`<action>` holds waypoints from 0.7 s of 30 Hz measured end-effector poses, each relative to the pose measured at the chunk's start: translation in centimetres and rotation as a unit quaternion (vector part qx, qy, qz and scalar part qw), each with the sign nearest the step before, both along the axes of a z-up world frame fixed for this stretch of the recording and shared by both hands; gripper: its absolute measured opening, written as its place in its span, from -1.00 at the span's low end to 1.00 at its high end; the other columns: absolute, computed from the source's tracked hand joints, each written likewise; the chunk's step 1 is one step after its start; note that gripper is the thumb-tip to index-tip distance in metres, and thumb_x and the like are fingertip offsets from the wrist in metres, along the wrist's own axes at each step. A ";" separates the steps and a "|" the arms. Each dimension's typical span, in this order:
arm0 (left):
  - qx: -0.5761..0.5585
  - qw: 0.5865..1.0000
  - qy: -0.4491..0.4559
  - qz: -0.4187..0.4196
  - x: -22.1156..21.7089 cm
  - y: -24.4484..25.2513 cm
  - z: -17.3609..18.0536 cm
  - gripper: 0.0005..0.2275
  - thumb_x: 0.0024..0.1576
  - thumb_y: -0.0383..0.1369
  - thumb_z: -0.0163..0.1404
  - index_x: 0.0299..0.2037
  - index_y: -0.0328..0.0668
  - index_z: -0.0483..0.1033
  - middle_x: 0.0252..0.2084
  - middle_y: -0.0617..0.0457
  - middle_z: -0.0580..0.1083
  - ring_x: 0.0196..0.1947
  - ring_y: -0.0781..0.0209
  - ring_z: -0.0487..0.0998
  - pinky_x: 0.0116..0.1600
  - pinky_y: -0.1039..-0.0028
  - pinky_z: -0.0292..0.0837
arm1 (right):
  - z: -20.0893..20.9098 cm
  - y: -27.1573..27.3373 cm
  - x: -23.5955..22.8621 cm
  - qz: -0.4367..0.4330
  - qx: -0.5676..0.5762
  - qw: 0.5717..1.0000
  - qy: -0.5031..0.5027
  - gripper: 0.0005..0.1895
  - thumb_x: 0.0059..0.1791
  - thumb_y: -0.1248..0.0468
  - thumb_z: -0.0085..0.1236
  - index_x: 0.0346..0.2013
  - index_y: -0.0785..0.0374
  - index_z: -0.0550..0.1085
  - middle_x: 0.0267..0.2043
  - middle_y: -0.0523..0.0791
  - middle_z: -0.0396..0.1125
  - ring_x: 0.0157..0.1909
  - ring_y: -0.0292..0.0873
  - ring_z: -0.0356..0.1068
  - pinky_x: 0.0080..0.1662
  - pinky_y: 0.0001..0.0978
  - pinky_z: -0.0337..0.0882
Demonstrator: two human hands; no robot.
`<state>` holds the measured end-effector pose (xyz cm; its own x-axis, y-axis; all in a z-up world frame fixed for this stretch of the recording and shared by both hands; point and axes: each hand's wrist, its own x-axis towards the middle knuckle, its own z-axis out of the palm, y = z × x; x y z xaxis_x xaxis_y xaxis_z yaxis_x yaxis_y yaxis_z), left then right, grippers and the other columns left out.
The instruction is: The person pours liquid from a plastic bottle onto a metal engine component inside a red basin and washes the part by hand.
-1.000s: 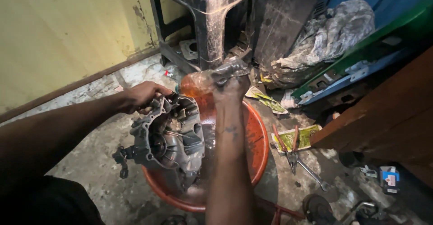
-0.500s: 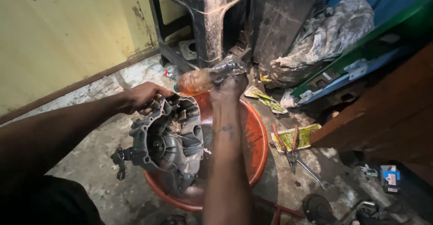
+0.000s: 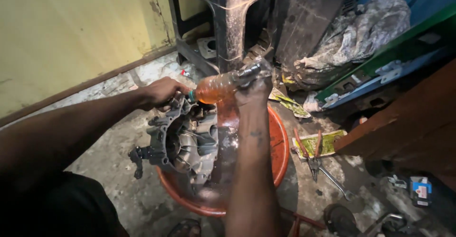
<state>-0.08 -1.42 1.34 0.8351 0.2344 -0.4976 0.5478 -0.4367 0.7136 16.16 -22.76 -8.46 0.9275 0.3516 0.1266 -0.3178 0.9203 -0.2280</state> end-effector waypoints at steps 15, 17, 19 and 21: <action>0.120 0.990 -0.056 -0.058 1.0 -0.2 -0.1 -0.64 0.22 -0.11 0.04 -0.20 -0.32 0.68 -0.49 -0.09 0.46 -0.54 0.12 0.44 -0.43 0.26 0.37 | 0.9 -2.3 1.4 0.013 -0.033 0.999 0.027 -0.83 0.06 0.11 0.08 -0.26 0.13 0.48 -0.35 -0.14 0.42 -0.30 -0.12 0.47 -0.24 -0.23 0.57; 0.179 0.978 -0.069 -0.084 1.6 -0.6 -0.5 -0.66 0.20 -0.11 0.04 -0.22 -0.25 0.70 -0.44 -0.08 0.56 -0.46 0.15 0.53 -0.31 0.22 0.42 | 0.8 -2.9 0.8 -0.021 -0.047 0.994 0.101 -0.80 0.04 0.08 0.05 -0.31 0.11 0.48 -0.39 -0.16 0.42 -0.34 -0.15 0.46 -0.27 -0.25 0.57; 0.300 0.927 -0.104 -0.200 1.7 -0.6 -0.7 -0.76 0.16 -0.19 -0.02 -0.13 -0.01 0.68 -0.42 -0.08 0.58 -0.42 0.09 0.58 -0.26 0.21 0.45 | -0.6 -3.4 0.4 -0.033 -0.033 0.984 0.172 -0.75 0.04 0.01 0.02 -0.39 0.07 0.46 -0.47 -0.20 0.39 -0.41 -0.21 0.43 -0.34 -0.25 0.55; 0.369 0.887 -0.134 -0.246 1.7 -0.7 -0.7 -0.77 0.14 -0.22 -0.02 -0.10 0.12 0.68 -0.39 -0.08 0.60 -0.38 0.03 0.61 -0.22 0.19 0.47 | -2.7 -4.1 -0.5 -0.077 -0.012 0.977 0.199 -0.74 0.06 0.02 -0.02 -0.37 0.07 0.48 -0.46 -0.20 0.37 -0.41 -0.19 0.42 -0.31 -0.20 0.56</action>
